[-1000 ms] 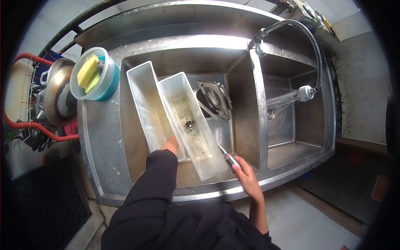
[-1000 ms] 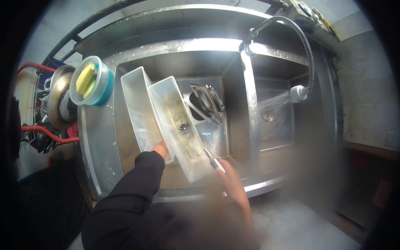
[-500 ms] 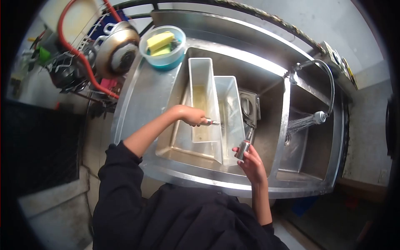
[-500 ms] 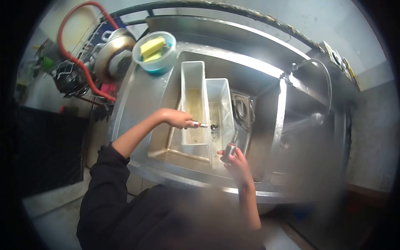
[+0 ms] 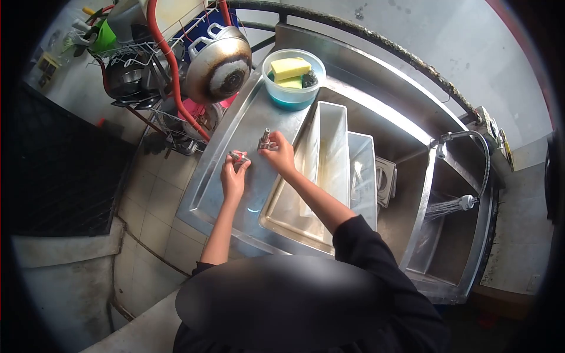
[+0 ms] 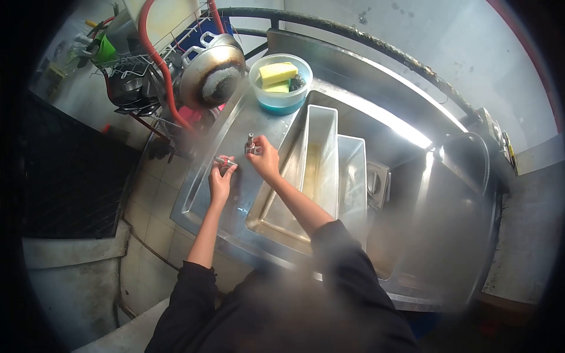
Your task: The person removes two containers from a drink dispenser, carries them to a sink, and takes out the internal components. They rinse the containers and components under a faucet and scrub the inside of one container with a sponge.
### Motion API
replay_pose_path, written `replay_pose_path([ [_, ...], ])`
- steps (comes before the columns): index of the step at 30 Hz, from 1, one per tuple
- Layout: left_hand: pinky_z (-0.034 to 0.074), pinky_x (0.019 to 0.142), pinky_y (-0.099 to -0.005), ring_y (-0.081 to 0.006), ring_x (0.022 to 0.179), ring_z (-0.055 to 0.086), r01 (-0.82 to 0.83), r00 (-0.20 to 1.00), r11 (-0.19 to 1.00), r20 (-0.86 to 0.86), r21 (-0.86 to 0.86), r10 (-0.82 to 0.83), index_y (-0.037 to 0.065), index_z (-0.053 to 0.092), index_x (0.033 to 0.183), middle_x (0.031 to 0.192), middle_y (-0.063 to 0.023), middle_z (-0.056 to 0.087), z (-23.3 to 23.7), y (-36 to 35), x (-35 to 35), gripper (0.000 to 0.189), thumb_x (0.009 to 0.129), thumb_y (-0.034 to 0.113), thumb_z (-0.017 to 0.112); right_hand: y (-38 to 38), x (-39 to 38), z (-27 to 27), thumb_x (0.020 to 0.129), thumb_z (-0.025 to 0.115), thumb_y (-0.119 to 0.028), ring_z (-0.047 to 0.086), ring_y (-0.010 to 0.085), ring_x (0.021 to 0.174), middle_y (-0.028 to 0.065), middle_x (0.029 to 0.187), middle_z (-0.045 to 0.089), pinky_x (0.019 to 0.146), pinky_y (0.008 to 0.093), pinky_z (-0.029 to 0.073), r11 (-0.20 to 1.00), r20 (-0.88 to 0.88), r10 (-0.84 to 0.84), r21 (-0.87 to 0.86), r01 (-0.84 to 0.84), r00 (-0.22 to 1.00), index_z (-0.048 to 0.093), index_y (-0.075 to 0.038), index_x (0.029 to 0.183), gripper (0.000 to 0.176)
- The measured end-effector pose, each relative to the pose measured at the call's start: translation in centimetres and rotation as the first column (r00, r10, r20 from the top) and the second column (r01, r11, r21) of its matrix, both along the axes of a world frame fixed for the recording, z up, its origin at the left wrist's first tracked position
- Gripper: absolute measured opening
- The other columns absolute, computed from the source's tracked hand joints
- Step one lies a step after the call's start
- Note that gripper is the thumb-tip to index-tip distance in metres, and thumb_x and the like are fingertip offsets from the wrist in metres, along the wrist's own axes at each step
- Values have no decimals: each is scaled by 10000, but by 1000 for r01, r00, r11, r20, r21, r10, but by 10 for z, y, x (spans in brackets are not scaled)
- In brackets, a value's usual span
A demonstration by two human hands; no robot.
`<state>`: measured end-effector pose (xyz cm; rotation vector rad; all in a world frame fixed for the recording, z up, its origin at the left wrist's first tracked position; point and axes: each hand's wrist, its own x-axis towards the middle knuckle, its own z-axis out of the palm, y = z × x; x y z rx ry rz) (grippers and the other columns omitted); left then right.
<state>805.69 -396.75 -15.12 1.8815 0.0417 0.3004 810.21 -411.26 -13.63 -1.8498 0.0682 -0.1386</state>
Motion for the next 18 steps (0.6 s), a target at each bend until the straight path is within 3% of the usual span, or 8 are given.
replay_pose_path([
  [4, 424, 792, -362, -244, 898, 544, -124, 992, 977, 23, 171, 122, 59, 537, 998, 927, -92, 599, 4, -6, 7, 315, 723, 28, 687, 26, 21, -7, 620, 689, -17, 602, 198, 747, 86, 852, 634, 717, 305, 472, 994, 67, 29, 100, -35, 997, 568, -38, 917, 320],
  [6, 412, 790, -377, -259, 885, 537, -107, 993, 975, -25, 195, 115, 61, 538, 1020, 914, -92, 594, 3, -9, 12, 320, 733, 47, 680, 27, 24, -7, 642, 661, -3, 604, 243, 784, 103, 860, 631, 729, 321, 470, 990, 163, 97, -119, -78, 982, 567, -38, 949, 324],
  [8, 410, 788, -382, -274, 874, 536, -187, 982, 943, 61, 276, 177, 54, 537, 1023, 917, -104, 594, -1, -18, 17, 306, 751, 88, 674, 10, 18, -3, 659, 635, 13, 601, 271, 807, 116, 857, 626, 711, 335, 470, 989, 161, 111, -117, -92, 981, 565, -38, 973, 326],
  [10, 413, 791, -380, -284, 889, 544, -254, 967, 930, 48, 265, 250, 26, 533, 1027, 909, -130, 592, -13, -21, 21, 319, 758, 118, 678, -28, 2, 43, 702, 596, 14, 585, 312, 811, 129, 799, 613, 738, 371, 464, 997, 259, -4, -74, 24, 966, 555, -22, 939, 244],
  [12, 421, 826, -394, -266, 1033, 530, -236, 971, 967, -22, 92, 239, 35, 451, 1181, 1098, -123, 559, -14, -26, 14, 489, 770, 145, 691, -99, -22, 69, 730, 566, 18, 587, 303, 757, 129, 743, 590, 708, 361, 472, 950, 326, -146, -217, 225, 934, 564, -18, 922, 196],
  [14, 383, 920, -425, -298, 1179, 416, -262, 961, 941, -29, 213, 274, 41, 317, 1302, 1297, -154, 398, -9, -29, -5, 644, 786, 170, 680, -169, -51, 62, 760, 544, -8, 599, 325, 690, 160, 713, 598, 653, 386, 481, 816, 144, -419, -373, 441, 897, 571, -4, 906, 149],
  [16, 346, 958, -426, -294, 1223, 355, -272, 961, 879, 57, 392, 272, 21, 321, 1285, 1332, -156, 331, 9, -40, -31, 563, 816, 116, 617, -220, -78, 24, 758, 529, -10, 610, 359, 673, 196, 708, 612, 612, 426, 486, 698, -68, -382, -675, 240, 921, 601, 18, 849, 119],
  [18, 335, 969, -421, -290, 1221, 355, -229, 973, 849, 96, 477, 208, 14, 335, 1269, 1322, -154, 333, 17, -55, -52, 513, 828, 89, 586, -241, -98, -20, 733, 503, 32, 602, 399, 817, 237, 846, 618, 678, 422, 493, 673, -480, -187, -698, -244, 857, 603, 44, 826, 137],
])
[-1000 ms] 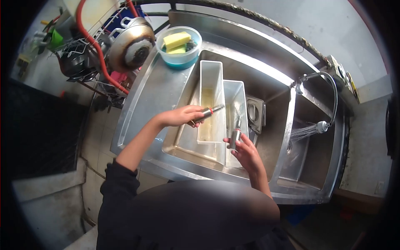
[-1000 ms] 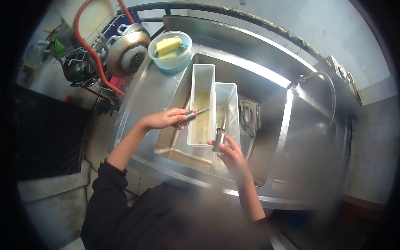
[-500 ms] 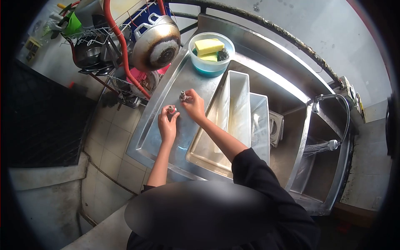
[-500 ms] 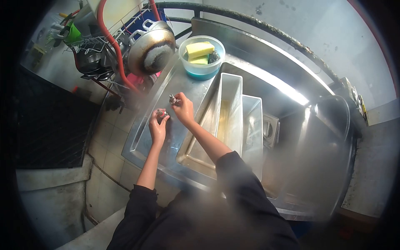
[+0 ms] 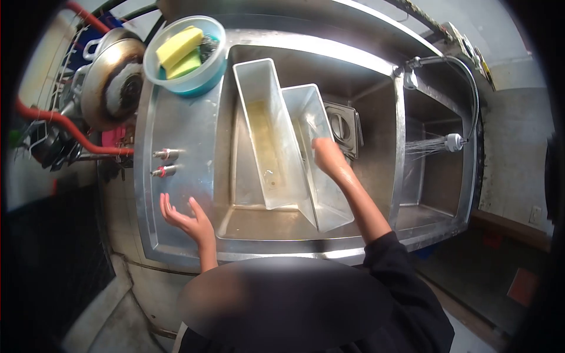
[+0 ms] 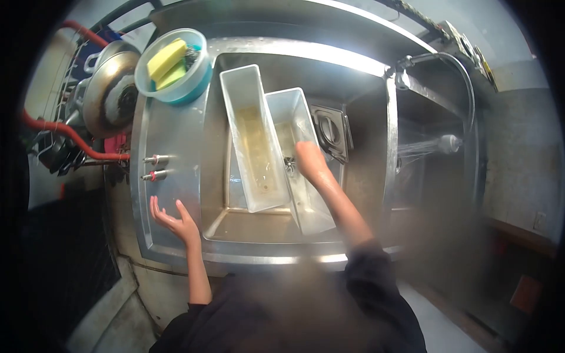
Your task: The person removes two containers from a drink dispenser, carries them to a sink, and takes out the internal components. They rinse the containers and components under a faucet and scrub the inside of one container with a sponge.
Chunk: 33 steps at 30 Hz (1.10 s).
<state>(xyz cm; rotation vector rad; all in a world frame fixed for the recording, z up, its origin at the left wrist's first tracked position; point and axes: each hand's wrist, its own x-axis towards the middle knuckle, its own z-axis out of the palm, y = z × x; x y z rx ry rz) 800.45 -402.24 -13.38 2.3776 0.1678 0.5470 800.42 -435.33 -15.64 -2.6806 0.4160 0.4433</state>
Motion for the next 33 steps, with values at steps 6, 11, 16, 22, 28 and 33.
replay_pose_path([
  [6, 308, 985, -440, -334, 1234, 308, 190, 977, 979, -111, 69, -182, -37, 397, 1193, 1333, -210, 262, 8, -31, -24, 415, 794, -4, 510, 8, -19, -174, 739, 524, 0, 571, 357, 980, 239, 1071, 541, 778, 426, 501, 983, -547, 181, 80, -164, 817, 516, 19, 1086, 347],
  [11, 331, 959, -418, -290, 1176, 382, 243, 965, 953, -148, 178, -219, -39, 419, 1168, 1326, -182, 287, 4, -24, -27, 377, 801, -14, 503, 30, -18, -235, 757, 572, -43, 414, 295, 1200, 137, 1313, 329, 863, 393, 488, 989, -177, -69, -143, 44, 982, 287, -74, 1307, 620],
  [16, 339, 953, -409, -286, 1158, 403, 304, 934, 937, -248, 172, -258, -39, 445, 1139, 1322, -181, 307, -3, -19, -25, 340, 803, -24, 493, 17, -4, -234, 643, 685, -24, 387, 258, 1190, 86, 1254, 353, 884, 367, 475, 995, -123, 25, -90, -37, 992, 315, -87, 1268, 729],
  [22, 340, 957, -408, -304, 1179, 376, 385, 906, 891, -279, 239, -317, -40, 531, 1029, 1290, -186, 360, -1, -42, -17, 242, 790, -24, 502, 18, 1, -229, 567, 766, -87, 447, 304, 1067, 116, 1125, 403, 814, 377, 499, 998, -178, -20, -63, 9, 984, 414, -102, 1109, 647],
  [28, 321, 973, -412, -317, 1186, 372, 399, 893, 905, -288, 146, -347, -26, 545, 1023, 1289, -180, 364, -3, -43, -27, 242, 786, -27, 498, 16, -10, -209, 582, 745, -89, 448, 348, 1048, 133, 1117, 403, 784, 384, 507, 998, -155, -47, 23, 51, 987, 448, -148, 1085, 587],
  [33, 317, 971, -420, -315, 1185, 372, 394, 891, 908, -298, 138, -342, -22, 559, 1013, 1284, -167, 365, -1, -41, -29, 242, 779, -38, 501, 30, -18, -204, 589, 742, -106, 452, 325, 1027, 130, 1128, 393, 785, 388, 502, 990, -241, -75, -131, 44, 968, 451, -151, 1088, 580],
])
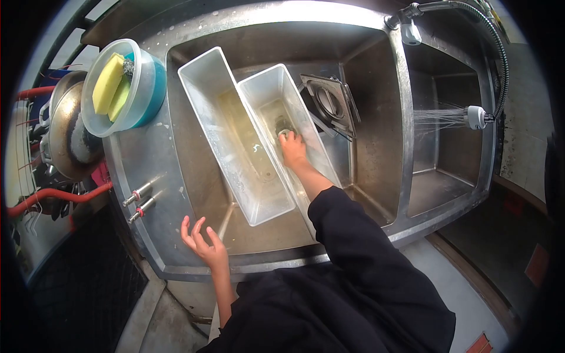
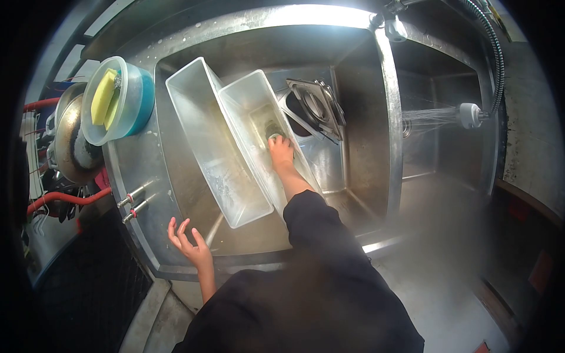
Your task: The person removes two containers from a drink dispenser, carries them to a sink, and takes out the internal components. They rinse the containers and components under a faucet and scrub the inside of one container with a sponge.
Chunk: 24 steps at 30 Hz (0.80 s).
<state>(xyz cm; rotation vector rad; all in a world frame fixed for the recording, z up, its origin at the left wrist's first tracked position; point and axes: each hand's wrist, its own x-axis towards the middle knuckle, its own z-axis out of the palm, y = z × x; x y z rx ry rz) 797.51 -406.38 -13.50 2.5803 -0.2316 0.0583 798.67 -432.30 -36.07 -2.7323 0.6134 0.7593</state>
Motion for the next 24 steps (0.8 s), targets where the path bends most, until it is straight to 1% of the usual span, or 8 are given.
replay_pose_path([
  [8, 330, 974, -423, -318, 1156, 414, -33, 999, 996, 21, -86, 35, -12, 566, 1005, 1256, -167, 394, -3, 7, -3, 235, 782, -38, 496, 4, -29, 4, 683, 682, -177, 480, 305, 1017, 139, 1104, 447, 767, 381, 499, 987, -233, 137, -51, -153, 963, 427, -77, 1157, 548],
  [10, 336, 970, -422, -317, 1148, 421, -37, 999, 995, 11, -89, 38, -12, 569, 999, 1251, -168, 399, -5, 10, -5, 232, 782, -40, 494, -1, -27, -8, 769, 593, -174, 558, 305, 901, 127, 955, 560, 656, 365, 518, 999, 27, 41, 29, -42, 999, 471, -38, 1125, 399],
  [11, 343, 965, -421, -316, 1141, 428, -43, 999, 995, 2, -91, 43, -12, 572, 994, 1246, -168, 405, -6, 11, -6, 229, 781, -41, 492, 0, -27, -14, 769, 593, -174, 558, 305, 901, 127, 955, 560, 656, 365, 518, 999, 26, 46, 26, -46, 999, 471, -38, 1125, 399],
  [13, 346, 962, -421, -315, 1138, 430, -43, 999, 995, 1, -93, 43, -11, 575, 987, 1240, -169, 411, -5, 12, -6, 224, 782, -42, 491, 6, -20, -27, 816, 520, -147, 604, 275, 792, 89, 817, 611, 523, 365, 508, 971, 136, -62, -219, 91, 989, 549, -48, 1015, 225],
  [14, 350, 959, -421, -313, 1135, 431, -38, 999, 995, 1, -93, 38, -10, 579, 980, 1234, -170, 417, -5, 12, -5, 219, 782, -42, 489, 7, -17, -33, 816, 520, -147, 604, 275, 792, 89, 817, 611, 523, 365, 508, 972, 140, -56, -217, 86, 989, 549, -48, 1015, 225],
  [16, 351, 958, -421, -312, 1132, 433, -52, 999, 993, 12, -103, 53, -10, 581, 974, 1231, -171, 420, -6, 14, -6, 215, 782, -42, 489, 10, -9, -42, 817, 521, -165, 612, 230, 756, 77, 818, 618, 460, 363, 495, 939, -109, 56, -333, -90, 992, 599, -71, 908, 152],
  [21, 353, 953, -420, -310, 1126, 434, -80, 996, 990, 23, -114, 83, -6, 587, 963, 1226, -172, 425, 0, 16, -11, 208, 782, -41, 490, 7, -17, -47, 796, 516, -177, 608, 252, 723, 92, 799, 624, 398, 393, 462, 935, -90, 121, -325, -144, 989, 617, -58, 887, 181],
  [24, 359, 946, -416, -310, 1131, 428, -64, 994, 992, 83, -111, 73, 8, 594, 966, 1228, -167, 424, 7, 18, -15, 214, 786, -38, 490, 5, -24, -30, 809, 509, -161, 628, 263, 712, 100, 764, 630, 453, 412, 498, 979, 113, 103, -186, -81, 988, 634, -77, 847, 155],
])
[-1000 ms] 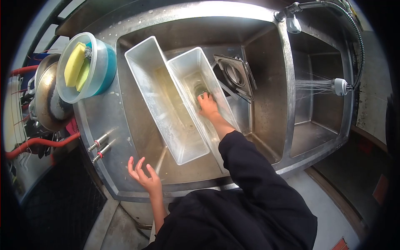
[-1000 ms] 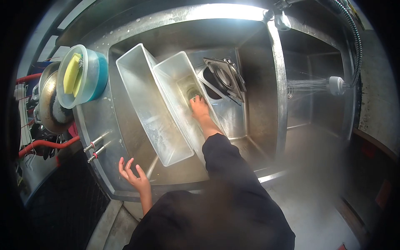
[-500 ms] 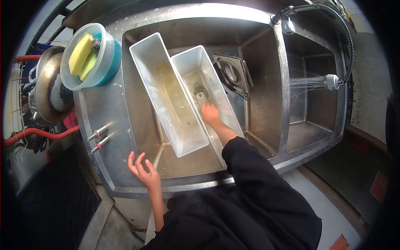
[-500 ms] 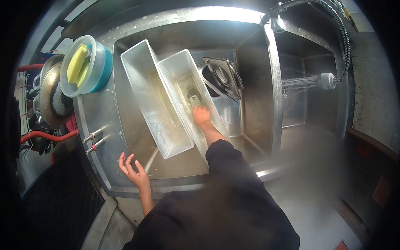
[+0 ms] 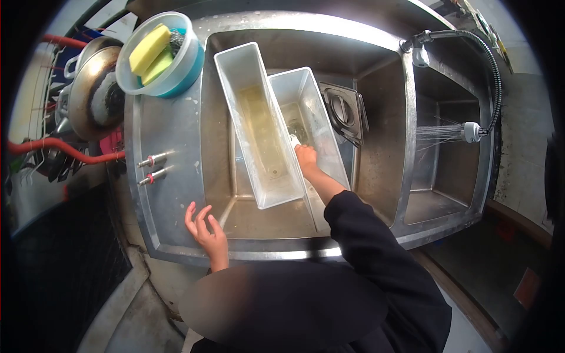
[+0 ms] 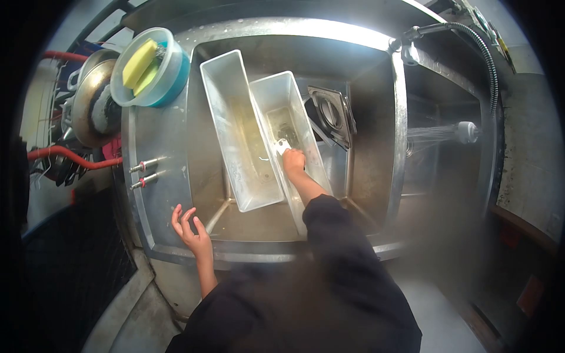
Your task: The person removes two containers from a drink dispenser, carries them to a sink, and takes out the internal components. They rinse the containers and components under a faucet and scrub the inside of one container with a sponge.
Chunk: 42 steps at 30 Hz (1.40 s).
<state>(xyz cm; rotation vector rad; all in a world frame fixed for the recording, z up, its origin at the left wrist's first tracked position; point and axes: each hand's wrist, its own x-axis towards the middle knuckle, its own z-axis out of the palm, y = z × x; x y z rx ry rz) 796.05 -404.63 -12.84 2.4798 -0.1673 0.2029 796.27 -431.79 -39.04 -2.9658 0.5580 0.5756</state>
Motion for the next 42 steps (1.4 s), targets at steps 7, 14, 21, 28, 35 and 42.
replay_pose_path([
  [7, 420, 875, -373, -297, 1129, 431, -16, 998, 988, 53, -152, 24, 13, 595, 977, 1227, -156, 407, 24, 5, -23, 211, 799, -36, 491, -17, -15, 116, 802, 494, -111, 638, 321, 722, 169, 763, 640, 621, 389, 517, 962, -88, 121, 254, -95, 989, 636, -20, 806, 169],
  [14, 433, 857, -366, -282, 1128, 422, -20, 994, 986, 105, -163, 37, 35, 602, 972, 1206, -134, 438, 26, 46, -58, 234, 782, -53, 496, -20, -32, 310, 850, 410, -86, 603, 388, 771, 228, 829, 610, 659, 475, 458, 938, 190, 16, 337, -80, 982, 509, -30, 954, 154],
  [21, 401, 899, -393, -296, 1077, 475, -71, 997, 942, 5, -329, 77, 22, 564, 1019, 1122, -132, 528, 23, 82, -69, 222, 817, 5, 476, 112, 22, 360, 823, 494, -229, 617, 356, 720, 178, 757, 634, 624, 457, 467, 852, 235, 245, 411, -325, 941, 543, -66, 907, 190],
  [28, 266, 1023, -441, -331, 1257, 283, -145, 989, 989, 37, -7, 145, 2, 383, 1274, 1340, -161, 351, 13, 101, -42, 469, 851, 143, 528, 266, 66, 281, 749, 543, -214, 627, 393, 721, 231, 742, 629, 651, 448, 509, 758, 234, 428, 433, -488, 873, 634, 6, 772, 239],
  [35, 257, 1029, -473, -376, 1249, 287, -34, 994, 987, -102, 157, 50, -2, 401, 1266, 1335, -204, 354, -2, 108, -16, 525, 787, 107, 586, 268, 72, 273, 783, 575, -200, 587, 364, 845, 200, 909, 569, 626, 461, 497, 890, 473, 133, 330, -315, 871, 526, -10, 912, 235],
  [42, 246, 1019, -476, -400, 1241, 275, -72, 997, 997, 22, -37, 73, -13, 418, 1235, 1346, -214, 315, -11, 98, -24, 436, 811, 43, 502, 274, 84, 251, 753, 620, -168, 458, 367, 1042, 184, 1102, 454, 774, 458, 462, 911, 549, 190, 210, -354, 814, 493, 7, 978, 313],
])
